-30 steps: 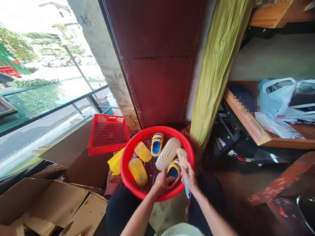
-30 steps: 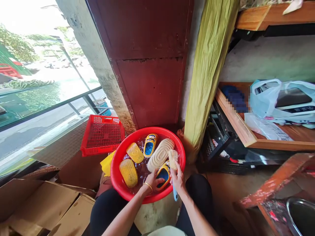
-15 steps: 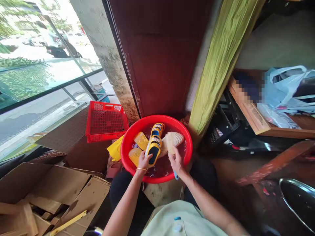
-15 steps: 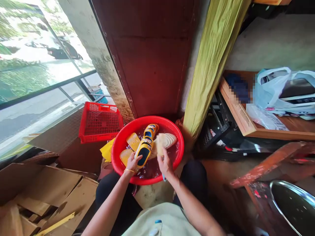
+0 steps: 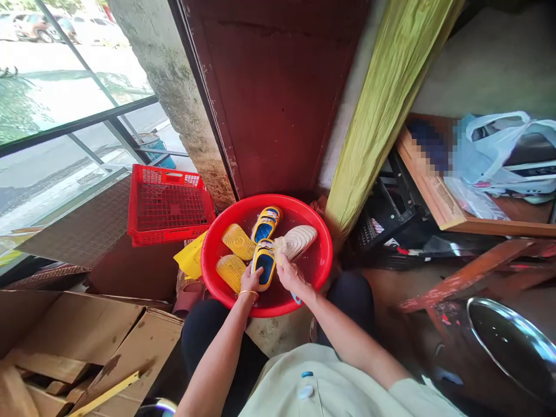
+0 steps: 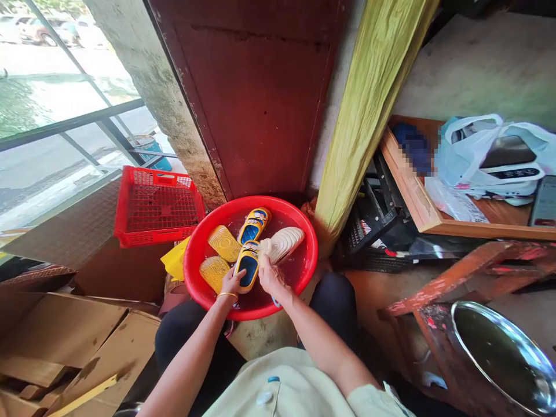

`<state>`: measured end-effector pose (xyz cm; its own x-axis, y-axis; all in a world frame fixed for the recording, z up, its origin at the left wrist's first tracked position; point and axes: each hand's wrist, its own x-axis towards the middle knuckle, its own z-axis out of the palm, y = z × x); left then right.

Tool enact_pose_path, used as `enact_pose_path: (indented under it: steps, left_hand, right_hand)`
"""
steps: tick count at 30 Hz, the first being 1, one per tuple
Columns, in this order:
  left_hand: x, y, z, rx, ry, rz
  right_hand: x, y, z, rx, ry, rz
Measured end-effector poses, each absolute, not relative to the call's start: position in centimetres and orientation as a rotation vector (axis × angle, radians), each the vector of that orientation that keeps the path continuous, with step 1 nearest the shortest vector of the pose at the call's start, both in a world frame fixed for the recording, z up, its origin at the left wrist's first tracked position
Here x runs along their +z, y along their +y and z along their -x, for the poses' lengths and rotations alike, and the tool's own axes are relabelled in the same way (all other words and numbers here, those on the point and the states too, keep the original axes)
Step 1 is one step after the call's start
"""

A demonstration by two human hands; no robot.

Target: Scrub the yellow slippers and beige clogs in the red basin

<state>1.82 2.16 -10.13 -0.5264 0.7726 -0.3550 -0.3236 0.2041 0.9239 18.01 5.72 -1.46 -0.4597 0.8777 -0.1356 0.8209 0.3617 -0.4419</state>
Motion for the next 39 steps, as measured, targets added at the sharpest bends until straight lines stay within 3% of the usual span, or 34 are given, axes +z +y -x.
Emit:
enact_pose_path:
  steps: [12, 19, 23, 31, 39]
  left_hand:
    - [-9.8, 2.5, -2.9, 1.47, 1.421, -0.152]
    - [-9.2, 2.2, -3.2, 1.622, 1.687, -0.608]
    - [-9.1, 1.9, -2.8, 1.541, 1.797, -0.726]
    - [-9.5, 2.0, -2.8, 1.571, 1.76, -0.601]
    - [-9.0, 2.0, -2.9, 1.498, 1.83, -0.8]
  right_hand:
    - [-0.6, -4.1, -21.8, 0.747, -2.589, 1.131]
    - [1.1, 0.8, -17.4, 0.671, -2.788, 1.315]
    - [1.8, 3.6, -14.6, 0.601, -2.883, 1.346]
    - [0.5, -0.6, -21.6, 0.679, -2.929, 0.962]
    - [0.6, 1.5, -18.7, 0.482, -2.952, 1.355]
